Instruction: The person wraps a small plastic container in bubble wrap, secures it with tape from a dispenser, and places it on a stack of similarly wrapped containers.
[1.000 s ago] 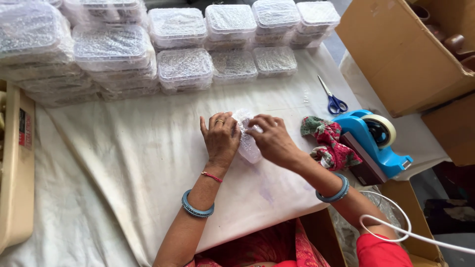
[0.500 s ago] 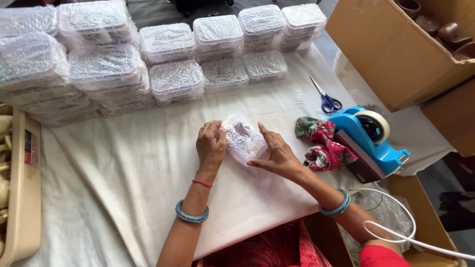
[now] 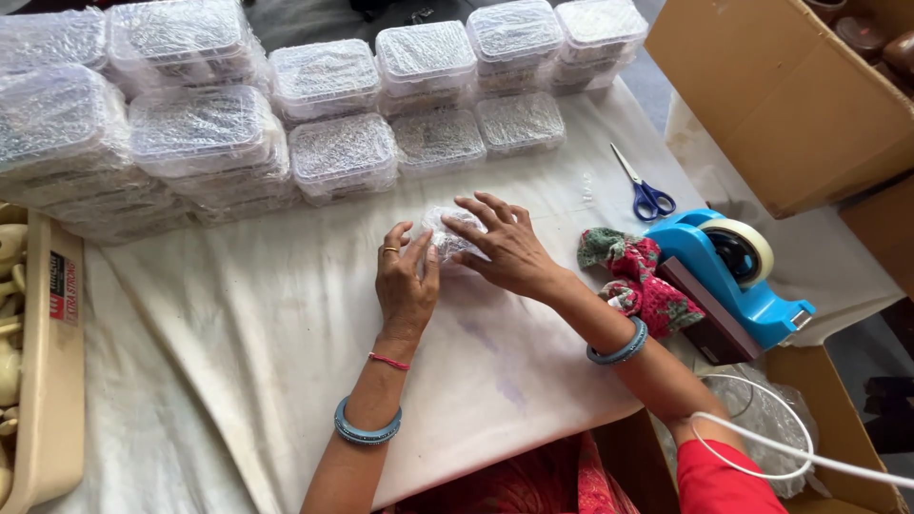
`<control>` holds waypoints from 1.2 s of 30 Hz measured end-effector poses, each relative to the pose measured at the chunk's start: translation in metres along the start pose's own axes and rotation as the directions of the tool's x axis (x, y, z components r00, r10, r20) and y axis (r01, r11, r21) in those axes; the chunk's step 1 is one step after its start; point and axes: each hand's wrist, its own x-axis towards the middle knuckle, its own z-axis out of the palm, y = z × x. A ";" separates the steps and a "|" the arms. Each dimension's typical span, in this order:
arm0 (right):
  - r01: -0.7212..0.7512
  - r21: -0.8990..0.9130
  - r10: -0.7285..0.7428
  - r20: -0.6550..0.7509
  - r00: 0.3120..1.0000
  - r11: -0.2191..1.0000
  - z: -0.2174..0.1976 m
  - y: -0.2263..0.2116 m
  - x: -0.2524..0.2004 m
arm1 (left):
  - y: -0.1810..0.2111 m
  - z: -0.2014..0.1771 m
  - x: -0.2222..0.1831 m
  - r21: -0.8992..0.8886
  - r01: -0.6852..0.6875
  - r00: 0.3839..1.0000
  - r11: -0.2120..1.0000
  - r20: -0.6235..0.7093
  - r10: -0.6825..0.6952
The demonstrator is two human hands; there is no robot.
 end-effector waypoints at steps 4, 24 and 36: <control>0.049 -0.102 -0.048 0.017 0.999 0.994 0.016 0.001 0.001 | 0.005 -0.006 0.001 0.029 0.003 0.998 1.000 0.063 -0.004; -0.588 0.547 0.603 0.179 0.777 0.596 0.018 0.075 -0.018 | -0.013 0.020 0.006 -0.081 -0.027 0.997 0.996 0.068 0.033; -0.610 0.358 0.612 0.121 0.781 0.707 0.026 0.075 -0.011 | -0.024 0.034 -0.001 -0.099 0.160 0.986 0.982 0.054 -0.155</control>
